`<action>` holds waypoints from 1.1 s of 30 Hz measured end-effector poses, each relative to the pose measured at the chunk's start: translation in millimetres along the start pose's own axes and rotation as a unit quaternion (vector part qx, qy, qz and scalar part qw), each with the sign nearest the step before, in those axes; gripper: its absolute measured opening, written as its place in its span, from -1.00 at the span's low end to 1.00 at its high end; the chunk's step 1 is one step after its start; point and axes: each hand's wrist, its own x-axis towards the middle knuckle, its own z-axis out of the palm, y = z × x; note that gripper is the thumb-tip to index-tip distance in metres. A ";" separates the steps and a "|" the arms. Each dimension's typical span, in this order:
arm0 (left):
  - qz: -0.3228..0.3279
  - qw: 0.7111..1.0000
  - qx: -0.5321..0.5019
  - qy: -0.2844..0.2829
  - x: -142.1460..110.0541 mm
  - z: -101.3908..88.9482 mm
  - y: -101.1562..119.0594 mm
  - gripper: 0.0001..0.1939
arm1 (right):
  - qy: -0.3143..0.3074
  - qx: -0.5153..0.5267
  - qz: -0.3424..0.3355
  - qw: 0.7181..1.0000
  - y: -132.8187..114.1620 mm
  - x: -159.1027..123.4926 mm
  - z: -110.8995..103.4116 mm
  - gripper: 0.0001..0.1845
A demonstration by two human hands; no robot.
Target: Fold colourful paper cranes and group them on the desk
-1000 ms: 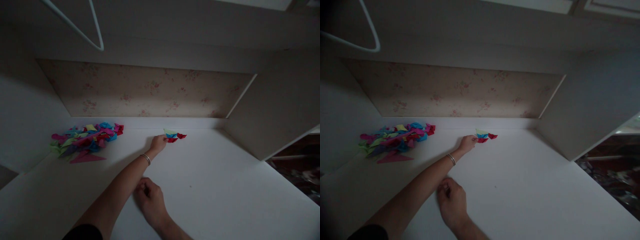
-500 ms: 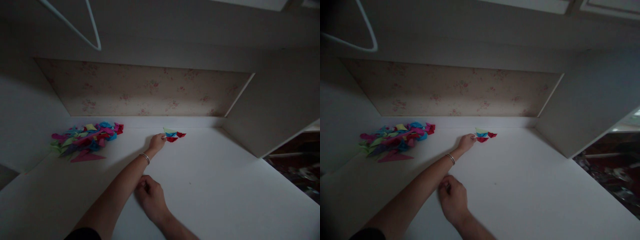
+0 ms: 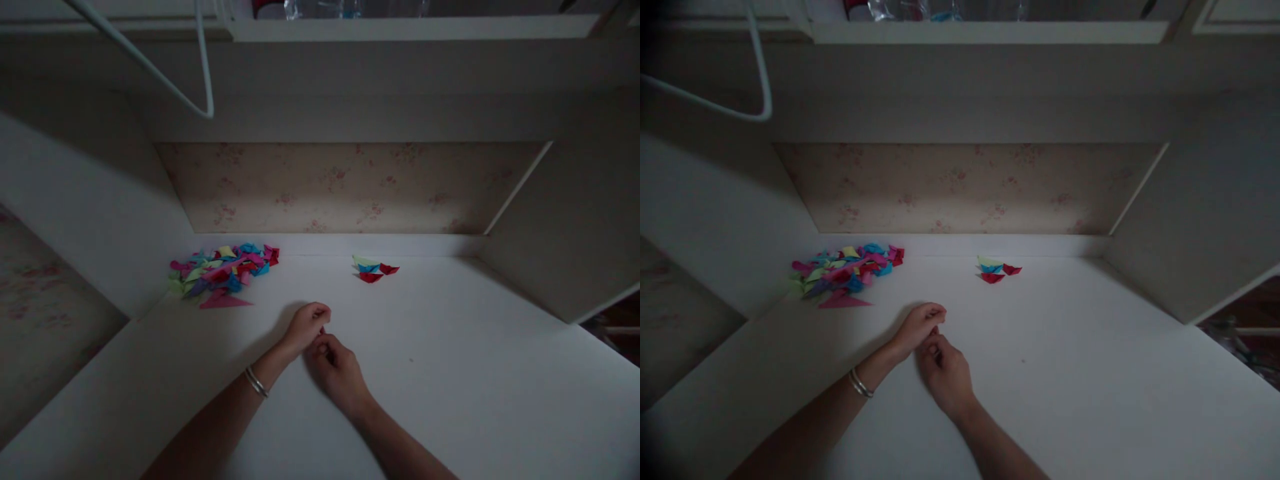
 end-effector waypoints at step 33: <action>-0.006 0.996 -0.073 -0.051 -93.1 -32.6 0.3 -0.80 | -0.028 -0.033 -0.024 0.999 -0.8 -14.9 0.5 -0.78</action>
